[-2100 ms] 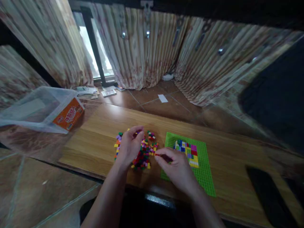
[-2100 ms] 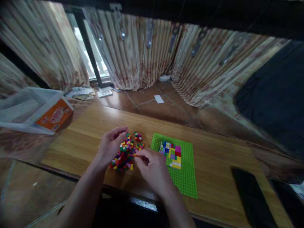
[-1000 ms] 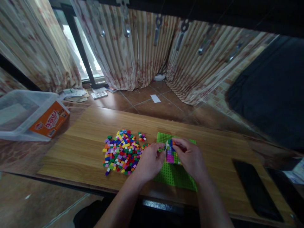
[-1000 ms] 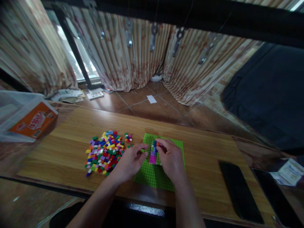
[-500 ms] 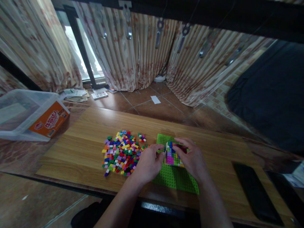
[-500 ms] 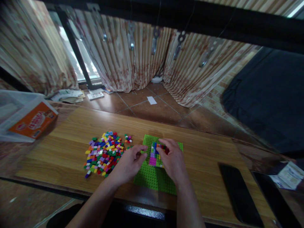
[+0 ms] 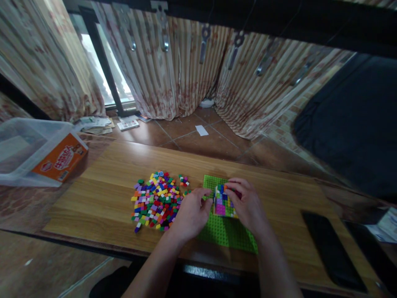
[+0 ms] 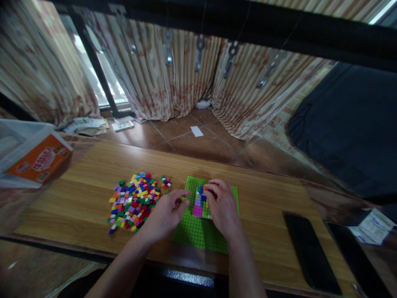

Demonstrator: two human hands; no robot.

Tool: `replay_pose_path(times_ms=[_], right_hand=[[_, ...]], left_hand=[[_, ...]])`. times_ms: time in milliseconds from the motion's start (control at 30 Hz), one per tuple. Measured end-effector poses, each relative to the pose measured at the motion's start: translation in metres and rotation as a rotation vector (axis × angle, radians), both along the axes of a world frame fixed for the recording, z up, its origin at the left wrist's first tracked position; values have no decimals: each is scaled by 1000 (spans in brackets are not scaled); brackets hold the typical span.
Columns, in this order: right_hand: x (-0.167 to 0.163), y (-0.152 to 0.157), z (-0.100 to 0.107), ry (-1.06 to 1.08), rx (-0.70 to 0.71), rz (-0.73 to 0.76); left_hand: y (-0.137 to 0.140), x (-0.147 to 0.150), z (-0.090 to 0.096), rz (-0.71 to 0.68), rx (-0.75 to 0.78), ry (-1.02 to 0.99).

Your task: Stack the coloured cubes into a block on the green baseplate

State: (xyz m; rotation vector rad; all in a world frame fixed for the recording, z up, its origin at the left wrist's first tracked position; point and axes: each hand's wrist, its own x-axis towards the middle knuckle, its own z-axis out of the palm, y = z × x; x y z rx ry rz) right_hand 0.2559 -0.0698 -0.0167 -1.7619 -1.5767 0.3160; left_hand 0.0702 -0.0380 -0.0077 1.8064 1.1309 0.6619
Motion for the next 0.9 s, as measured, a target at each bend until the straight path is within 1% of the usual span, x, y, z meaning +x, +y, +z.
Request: replay_pose_path(times_ms=[300,500,733,900], right_hand=[[3,4,-2,-18,-35,19],[4,6,0,-27,-55,38],[6,11,6,-53,-151,103],[6,10,5,-24,-144,106]], left_hand=[[0,-1,0,-4,5,17],[-2,1,1,-11,-19,16],[-1,-1,6,-24,-23,25],[-2,-1,4,-28,-10,40]])
